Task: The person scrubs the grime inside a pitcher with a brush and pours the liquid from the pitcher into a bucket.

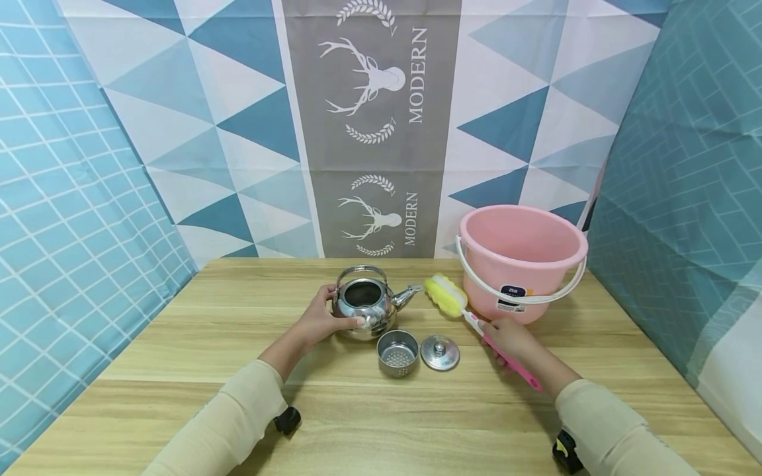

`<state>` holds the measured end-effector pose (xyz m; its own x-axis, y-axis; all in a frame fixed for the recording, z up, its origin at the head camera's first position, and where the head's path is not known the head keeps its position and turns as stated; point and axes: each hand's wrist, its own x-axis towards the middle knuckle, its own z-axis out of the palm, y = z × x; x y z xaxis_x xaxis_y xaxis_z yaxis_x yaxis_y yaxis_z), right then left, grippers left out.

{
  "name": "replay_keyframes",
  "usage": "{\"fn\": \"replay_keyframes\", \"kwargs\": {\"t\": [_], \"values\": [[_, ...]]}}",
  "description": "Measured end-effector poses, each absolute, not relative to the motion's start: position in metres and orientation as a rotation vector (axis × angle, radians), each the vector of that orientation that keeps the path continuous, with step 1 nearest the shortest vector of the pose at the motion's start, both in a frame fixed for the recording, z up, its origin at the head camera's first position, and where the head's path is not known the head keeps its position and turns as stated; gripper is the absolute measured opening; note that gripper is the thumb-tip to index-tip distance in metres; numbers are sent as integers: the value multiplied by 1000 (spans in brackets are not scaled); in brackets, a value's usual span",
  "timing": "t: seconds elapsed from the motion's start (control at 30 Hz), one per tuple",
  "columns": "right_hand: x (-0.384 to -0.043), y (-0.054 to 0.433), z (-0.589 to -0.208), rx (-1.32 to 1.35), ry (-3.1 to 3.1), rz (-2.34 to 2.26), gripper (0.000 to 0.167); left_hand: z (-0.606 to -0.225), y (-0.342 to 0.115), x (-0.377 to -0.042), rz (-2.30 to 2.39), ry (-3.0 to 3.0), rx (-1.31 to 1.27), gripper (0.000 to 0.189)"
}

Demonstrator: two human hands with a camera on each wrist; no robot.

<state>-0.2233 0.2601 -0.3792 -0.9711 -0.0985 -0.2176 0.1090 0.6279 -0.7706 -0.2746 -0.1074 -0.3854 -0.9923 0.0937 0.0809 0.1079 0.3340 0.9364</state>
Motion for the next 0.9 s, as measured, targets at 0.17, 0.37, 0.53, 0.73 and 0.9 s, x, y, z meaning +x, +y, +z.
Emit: {"fn": "replay_keyframes", "kwargs": {"t": [0.17, 0.37, 0.53, 0.73, 0.9], "values": [[-227, 261, -381, -188, 2865, -999, 29, -385, -107, -275, -1794, -2555, -199, 94], [-230, 260, -382, -426, 3118, -627, 18, -385, -107, -275, -1794, -2554, -202, 94], [-226, 258, -379, -402, 3124, -589, 13, -386, -106, -275, -1805, -2547, -211, 92], [-220, 254, -373, -333, 3139, -546, 9, -385, -106, -274, -1796, -2558, -190, 93], [-217, 252, -366, -278, 3182, -483, 11, -384, -107, -274, -1788, -2565, -182, 93]]}}
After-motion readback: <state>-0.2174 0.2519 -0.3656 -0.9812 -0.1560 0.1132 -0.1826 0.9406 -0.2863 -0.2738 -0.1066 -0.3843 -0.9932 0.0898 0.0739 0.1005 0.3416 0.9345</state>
